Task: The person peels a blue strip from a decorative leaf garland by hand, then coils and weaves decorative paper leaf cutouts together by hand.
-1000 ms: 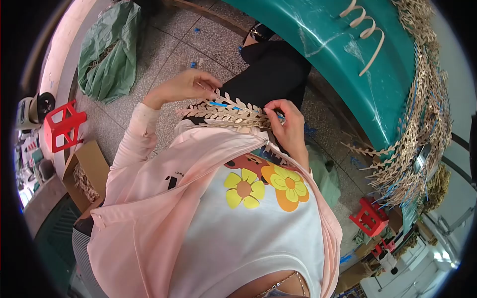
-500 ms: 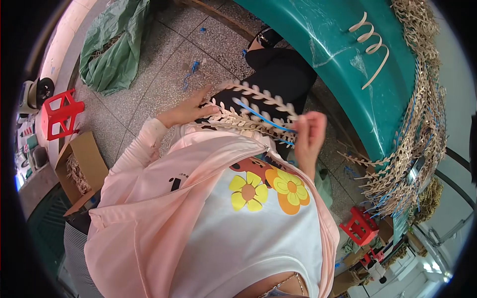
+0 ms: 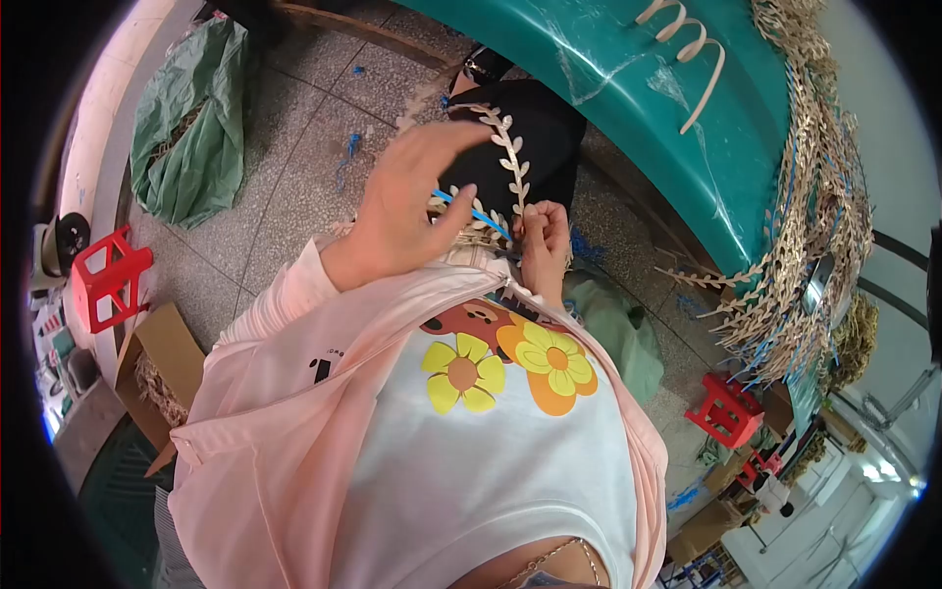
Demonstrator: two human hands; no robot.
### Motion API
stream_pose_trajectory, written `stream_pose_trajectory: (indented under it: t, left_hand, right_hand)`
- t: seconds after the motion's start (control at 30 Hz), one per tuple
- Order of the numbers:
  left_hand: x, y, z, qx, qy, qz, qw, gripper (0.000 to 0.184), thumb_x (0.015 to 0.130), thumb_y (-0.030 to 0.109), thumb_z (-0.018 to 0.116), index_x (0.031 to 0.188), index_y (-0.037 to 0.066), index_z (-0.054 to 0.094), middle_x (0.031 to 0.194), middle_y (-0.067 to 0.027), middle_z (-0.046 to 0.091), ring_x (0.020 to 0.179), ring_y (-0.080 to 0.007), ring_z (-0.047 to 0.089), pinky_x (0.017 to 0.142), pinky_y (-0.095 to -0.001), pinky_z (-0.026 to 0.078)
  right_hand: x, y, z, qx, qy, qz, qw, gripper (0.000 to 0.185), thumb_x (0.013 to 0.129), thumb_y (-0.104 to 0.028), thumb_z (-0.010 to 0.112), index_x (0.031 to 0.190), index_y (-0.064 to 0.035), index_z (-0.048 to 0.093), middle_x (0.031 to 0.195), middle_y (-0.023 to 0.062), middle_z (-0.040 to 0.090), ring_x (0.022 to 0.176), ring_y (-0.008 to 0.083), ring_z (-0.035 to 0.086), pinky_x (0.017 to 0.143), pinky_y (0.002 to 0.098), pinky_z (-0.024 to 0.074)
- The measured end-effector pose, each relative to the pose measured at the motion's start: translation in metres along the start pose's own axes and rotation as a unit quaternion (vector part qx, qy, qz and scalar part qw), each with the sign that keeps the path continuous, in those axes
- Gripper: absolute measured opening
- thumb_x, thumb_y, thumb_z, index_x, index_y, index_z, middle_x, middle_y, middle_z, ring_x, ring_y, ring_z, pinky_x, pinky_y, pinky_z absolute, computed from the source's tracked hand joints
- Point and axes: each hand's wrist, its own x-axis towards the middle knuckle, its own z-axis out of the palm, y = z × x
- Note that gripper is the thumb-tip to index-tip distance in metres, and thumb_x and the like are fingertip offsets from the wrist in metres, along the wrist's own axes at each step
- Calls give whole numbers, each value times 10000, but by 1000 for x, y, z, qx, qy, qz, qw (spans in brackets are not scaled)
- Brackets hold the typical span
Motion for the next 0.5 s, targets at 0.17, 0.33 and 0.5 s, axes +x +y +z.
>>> stream_pose_trajectory:
  t: [0.17, 0.33, 0.5]
  left_hand:
    - [-14, -4, 31, 95, -232, 135, 959, 579, 794, 299, 718, 1288, 53, 542, 1207, -132, 556, 1130, -312, 541, 951, -427, 441]
    - [-38, -34, 37, 136, -383, 186, 895, 486, 885, 406, 630, 1248, 85, 591, 900, -85, 588, 842, -246, 628, 666, -376, 508]
    - [-38, -49, -10, 122, -415, 149, 889, 408, 890, 298, 643, 1265, 142, 612, 753, -65, 544, 641, -248, 609, 557, -370, 488]
  right_hand:
    - [0, -20, 6, 44, 0, 0, 999, 57, 990, -102, 537, 1007, -65, 497, 764, 7, 531, 712, 78, 506, 685, 218, 424]
    - [15, -50, -27, 24, 117, -89, 989, 29, 960, -103, 571, 962, -78, 557, 690, -17, 503, 620, 76, 476, 570, 219, 428]
    - [-23, -125, -116, 65, 185, -127, 972, 60, 973, -155, 608, 995, -110, 576, 622, -75, 387, 509, 9, 329, 415, 190, 220]
